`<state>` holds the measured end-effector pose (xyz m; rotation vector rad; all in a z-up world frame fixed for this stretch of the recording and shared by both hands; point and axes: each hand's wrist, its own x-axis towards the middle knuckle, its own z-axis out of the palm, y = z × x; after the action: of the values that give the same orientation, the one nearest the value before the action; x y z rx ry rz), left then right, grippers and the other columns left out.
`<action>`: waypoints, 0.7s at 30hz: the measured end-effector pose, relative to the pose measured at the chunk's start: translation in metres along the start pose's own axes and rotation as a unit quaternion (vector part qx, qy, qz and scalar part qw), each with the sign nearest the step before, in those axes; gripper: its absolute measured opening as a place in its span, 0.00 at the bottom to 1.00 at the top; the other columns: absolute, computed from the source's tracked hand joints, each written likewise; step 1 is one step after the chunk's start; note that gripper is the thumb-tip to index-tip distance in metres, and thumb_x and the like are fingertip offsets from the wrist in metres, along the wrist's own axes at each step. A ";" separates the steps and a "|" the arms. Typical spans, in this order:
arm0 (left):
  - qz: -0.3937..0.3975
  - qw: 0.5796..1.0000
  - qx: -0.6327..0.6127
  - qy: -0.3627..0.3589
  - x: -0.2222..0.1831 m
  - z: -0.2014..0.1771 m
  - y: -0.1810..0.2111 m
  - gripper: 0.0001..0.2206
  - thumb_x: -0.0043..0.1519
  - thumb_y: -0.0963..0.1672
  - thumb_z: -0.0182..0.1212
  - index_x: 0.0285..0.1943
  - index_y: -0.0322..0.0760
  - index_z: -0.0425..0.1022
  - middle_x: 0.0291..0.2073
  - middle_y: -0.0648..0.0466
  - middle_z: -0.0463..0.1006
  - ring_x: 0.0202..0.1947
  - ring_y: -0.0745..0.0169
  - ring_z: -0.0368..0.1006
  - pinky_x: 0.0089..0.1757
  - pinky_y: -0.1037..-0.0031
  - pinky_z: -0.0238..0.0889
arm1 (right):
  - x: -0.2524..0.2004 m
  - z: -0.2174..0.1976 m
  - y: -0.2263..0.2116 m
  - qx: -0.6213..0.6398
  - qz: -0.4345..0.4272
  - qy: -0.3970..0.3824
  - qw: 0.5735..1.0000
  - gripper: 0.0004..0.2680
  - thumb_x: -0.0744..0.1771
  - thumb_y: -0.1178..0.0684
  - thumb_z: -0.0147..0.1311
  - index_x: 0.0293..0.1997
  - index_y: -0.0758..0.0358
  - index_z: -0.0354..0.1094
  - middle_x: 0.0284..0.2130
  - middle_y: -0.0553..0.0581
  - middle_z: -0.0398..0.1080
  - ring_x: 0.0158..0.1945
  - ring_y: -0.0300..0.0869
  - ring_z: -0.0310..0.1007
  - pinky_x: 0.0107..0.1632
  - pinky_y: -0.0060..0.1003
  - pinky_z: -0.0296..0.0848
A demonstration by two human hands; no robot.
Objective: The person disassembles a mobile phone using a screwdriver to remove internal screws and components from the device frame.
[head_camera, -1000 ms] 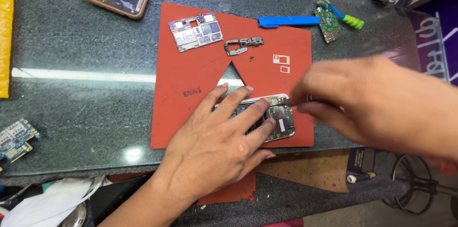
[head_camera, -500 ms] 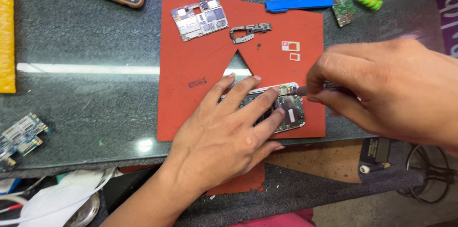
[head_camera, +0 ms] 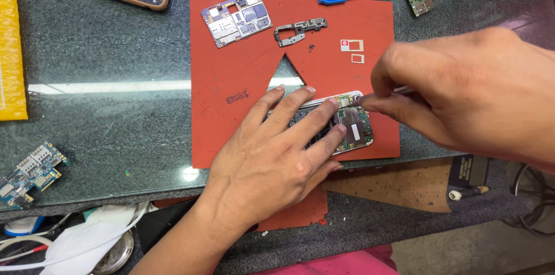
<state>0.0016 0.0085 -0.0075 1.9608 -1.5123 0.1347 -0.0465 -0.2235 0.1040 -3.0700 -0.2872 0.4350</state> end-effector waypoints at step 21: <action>-0.006 1.000 -0.001 -0.008 -0.001 0.002 0.000 0.18 0.61 0.51 0.65 0.55 0.40 0.80 0.59 0.49 0.74 0.65 0.45 0.65 0.61 0.49 0.58 | 0.004 0.002 -0.002 0.006 -0.039 0.026 0.999 0.10 0.62 0.48 0.66 0.39 0.57 0.71 0.27 0.50 0.75 0.28 0.46 0.77 0.27 0.42 0.74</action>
<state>0.0007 0.0078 -0.0092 1.9735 -1.5102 0.1135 -0.0441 -0.2210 0.1008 -3.0396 -0.4005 0.3530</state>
